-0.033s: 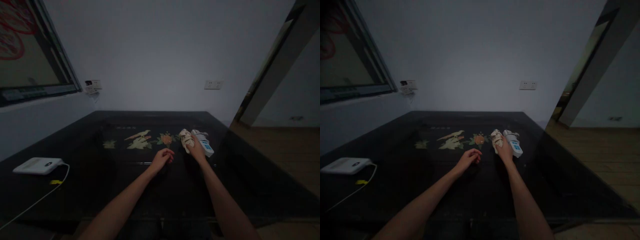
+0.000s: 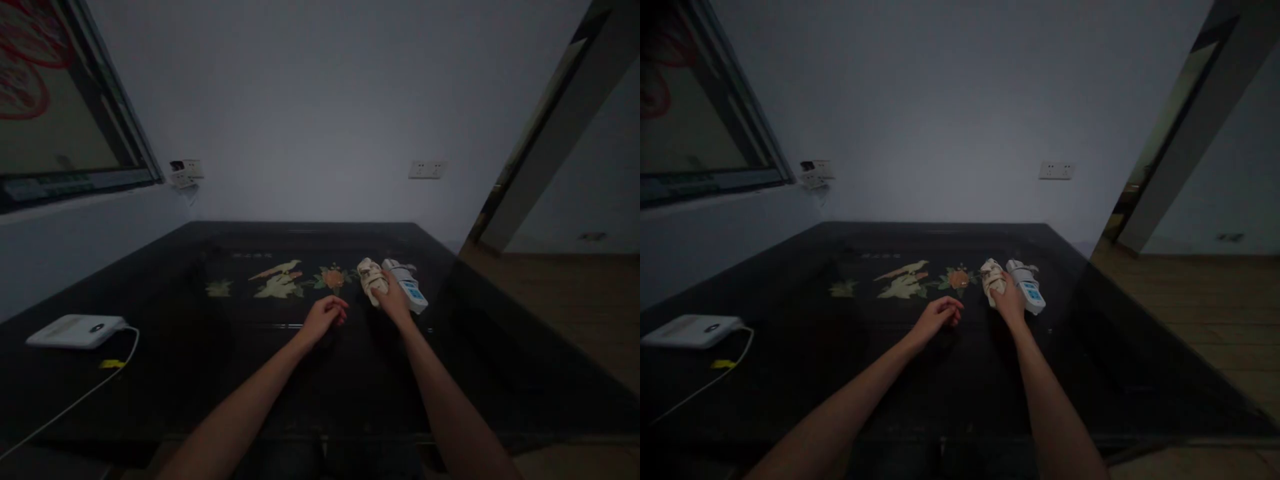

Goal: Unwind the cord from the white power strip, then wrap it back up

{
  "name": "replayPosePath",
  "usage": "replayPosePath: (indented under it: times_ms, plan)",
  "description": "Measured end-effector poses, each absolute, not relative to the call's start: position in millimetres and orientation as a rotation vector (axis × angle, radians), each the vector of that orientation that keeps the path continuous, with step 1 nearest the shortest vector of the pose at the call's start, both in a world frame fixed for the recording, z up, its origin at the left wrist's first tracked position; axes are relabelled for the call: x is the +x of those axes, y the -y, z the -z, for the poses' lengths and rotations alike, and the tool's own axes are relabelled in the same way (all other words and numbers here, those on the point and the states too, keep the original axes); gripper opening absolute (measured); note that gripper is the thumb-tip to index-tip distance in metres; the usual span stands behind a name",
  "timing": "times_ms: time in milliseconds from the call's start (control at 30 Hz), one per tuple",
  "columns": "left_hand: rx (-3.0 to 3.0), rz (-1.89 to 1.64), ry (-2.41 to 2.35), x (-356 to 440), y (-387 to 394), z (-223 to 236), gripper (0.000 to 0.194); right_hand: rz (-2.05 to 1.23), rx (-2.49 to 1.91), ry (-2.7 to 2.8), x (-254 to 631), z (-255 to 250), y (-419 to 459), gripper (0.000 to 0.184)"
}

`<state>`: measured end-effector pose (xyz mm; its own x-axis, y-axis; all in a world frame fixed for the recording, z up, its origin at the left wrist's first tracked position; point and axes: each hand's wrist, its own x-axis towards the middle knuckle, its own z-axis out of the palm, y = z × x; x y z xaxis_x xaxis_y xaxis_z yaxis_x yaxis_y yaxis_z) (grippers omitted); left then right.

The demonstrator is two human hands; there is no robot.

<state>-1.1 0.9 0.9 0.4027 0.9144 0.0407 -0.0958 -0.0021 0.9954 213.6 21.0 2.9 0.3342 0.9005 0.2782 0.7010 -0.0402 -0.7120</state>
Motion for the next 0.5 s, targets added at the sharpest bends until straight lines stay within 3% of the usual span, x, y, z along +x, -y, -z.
replayPosePath:
  times_ms: [500]
  plan:
    - [1.355,-1.244,-1.047,-28,-28,-10,0.017,-0.544,-1.427,1.610,181,-13,-11,0.058]
